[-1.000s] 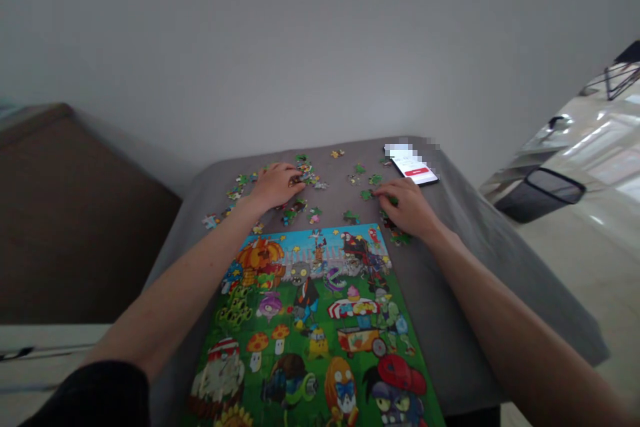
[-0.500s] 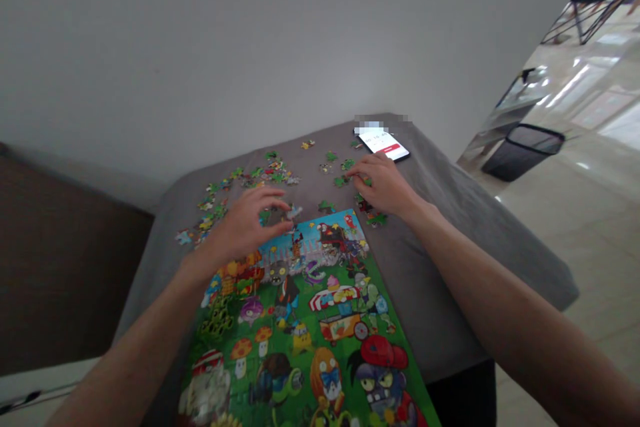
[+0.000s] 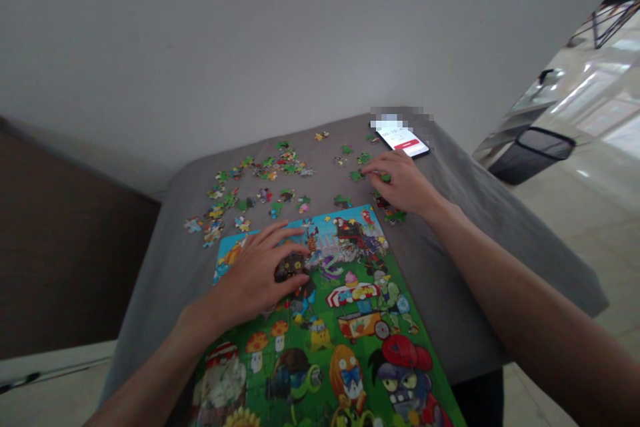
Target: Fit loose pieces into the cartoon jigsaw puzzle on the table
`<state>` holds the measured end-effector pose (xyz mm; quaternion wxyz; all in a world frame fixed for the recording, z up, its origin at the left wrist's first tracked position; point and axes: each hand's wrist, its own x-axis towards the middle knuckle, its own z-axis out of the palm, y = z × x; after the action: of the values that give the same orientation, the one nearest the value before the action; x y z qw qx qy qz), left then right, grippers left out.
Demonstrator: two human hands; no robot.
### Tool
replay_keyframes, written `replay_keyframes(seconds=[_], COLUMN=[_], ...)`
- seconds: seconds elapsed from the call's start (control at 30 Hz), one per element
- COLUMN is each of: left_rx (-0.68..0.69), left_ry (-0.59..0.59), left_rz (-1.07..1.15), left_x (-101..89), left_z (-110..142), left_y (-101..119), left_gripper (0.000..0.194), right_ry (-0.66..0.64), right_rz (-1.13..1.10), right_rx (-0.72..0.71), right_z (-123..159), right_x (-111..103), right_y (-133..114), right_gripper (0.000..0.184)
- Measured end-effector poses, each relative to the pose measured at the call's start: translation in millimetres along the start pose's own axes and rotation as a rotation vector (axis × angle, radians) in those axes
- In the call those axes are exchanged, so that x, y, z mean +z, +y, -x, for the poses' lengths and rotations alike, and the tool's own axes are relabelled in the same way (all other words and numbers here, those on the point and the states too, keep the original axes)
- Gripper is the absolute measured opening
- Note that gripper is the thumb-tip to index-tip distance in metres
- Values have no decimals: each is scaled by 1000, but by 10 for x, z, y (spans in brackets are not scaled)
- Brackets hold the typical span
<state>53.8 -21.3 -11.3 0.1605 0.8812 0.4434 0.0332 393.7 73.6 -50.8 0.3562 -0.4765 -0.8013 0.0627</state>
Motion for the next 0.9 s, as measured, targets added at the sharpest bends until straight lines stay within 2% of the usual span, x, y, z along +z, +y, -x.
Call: replay_keyframes(seconds=[0.17,0.3,0.53,0.9], left_rx=[98,177,208,159], left_ry=[-34,-59,-65,-32], left_rz=[-72,-163,-191,-169], left_x=[-39,-40,3,68], left_z=[126,186,187,164], left_y=[74,77,9,76], left_gripper=[45,42,40,38], right_ry=[5,2,-8,-26], right_rz=[-5,4,1,-3], right_rx=[-12,-22,-43,-76], right_z=[18,37,42,52], right_x=[33,75,76,76], right_y=[-10,-8,-51,-117], right_gripper=[25,24,24,23])
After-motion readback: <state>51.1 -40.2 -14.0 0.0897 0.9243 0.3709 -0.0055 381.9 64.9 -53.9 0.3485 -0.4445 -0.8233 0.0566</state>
